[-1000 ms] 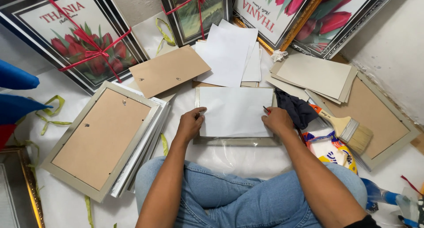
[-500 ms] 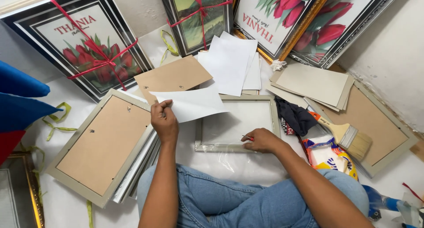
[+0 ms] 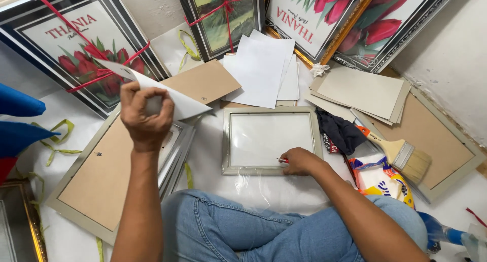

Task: Assembling picture frames by cleaning glass and inserting artwork components.

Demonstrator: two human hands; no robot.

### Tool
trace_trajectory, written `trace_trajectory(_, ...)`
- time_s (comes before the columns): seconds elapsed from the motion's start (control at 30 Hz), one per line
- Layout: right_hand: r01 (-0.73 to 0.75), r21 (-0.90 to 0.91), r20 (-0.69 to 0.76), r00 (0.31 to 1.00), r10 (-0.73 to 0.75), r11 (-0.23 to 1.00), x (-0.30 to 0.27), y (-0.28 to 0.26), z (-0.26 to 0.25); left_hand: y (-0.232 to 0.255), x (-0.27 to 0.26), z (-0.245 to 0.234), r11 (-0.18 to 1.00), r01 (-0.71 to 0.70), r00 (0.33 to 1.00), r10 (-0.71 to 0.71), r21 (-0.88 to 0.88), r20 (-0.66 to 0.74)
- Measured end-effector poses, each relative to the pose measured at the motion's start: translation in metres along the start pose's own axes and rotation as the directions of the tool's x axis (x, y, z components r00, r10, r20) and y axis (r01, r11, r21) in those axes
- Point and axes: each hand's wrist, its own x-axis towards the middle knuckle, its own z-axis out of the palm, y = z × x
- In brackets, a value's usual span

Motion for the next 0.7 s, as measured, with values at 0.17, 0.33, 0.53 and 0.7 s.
trace_trajectory(0.17,0.005,-0.002,0.02,1.0,-0.005,1.0,-0.001,-0.004,-0.004,-0.002,0.044,-0.002,0.999,-0.048,0.998,0.048,0.014,0.028)
trace_trajectory(0.33,0.008,0.046,0.029,1.0,-0.009,0.999,-0.011,-0.013,-0.014,0.01,0.077,0.009,0.996,-0.047,0.997,0.052,-0.078,0.057)
trace_trajectory(0.53,-0.046,-0.031,0.094,0.994,0.049,0.998,-0.007,-0.008,-0.007,0.035,0.078,-0.004,0.992,-0.105,0.991,0.11,-0.067,0.082)
trace_trajectory(0.7,-0.035,0.038,0.051,0.998,0.033,0.999,-0.005,-0.003,-0.006,0.0,0.018,-0.002,0.935,0.354,0.935,-0.353,-0.03,0.026)
